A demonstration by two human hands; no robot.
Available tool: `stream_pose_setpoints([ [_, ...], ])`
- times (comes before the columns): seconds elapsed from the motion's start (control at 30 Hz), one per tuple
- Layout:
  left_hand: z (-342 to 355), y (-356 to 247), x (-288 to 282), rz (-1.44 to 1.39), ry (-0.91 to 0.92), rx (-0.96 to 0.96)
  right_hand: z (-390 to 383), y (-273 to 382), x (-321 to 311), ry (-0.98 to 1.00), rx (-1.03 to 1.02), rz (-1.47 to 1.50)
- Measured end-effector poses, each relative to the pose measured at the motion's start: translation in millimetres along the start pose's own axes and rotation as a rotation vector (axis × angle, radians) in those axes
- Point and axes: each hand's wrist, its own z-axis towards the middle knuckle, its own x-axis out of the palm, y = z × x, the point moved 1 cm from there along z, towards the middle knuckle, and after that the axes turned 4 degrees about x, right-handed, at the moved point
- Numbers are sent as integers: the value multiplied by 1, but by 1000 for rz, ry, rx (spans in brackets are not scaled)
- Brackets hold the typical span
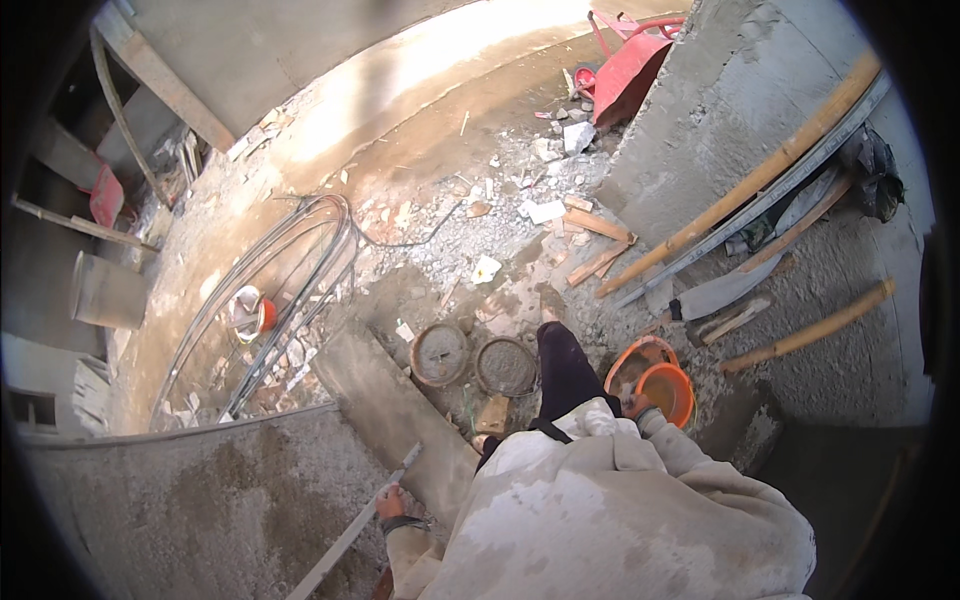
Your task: The person holds a straight-edge rule against a wall surface to check for levelness and then uses a hammer to nail a small piece of wood into a wall corner.
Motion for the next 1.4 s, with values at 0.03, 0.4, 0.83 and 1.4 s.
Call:
stream_pose_setpoints([
  [0.03,15,-18,11,27,-39,42,10,8,-11,78,48,22],
  [0.4,3,-40,174,142,-194,-106,375,131,-147,295,258,23],
  [0.83,-27,-116,348,724,-392,-881,811,195,-30,92,70,-336],
  [1.4,205,-402,610,-321,10,5,493,544,-163,65,-1204,252],
])
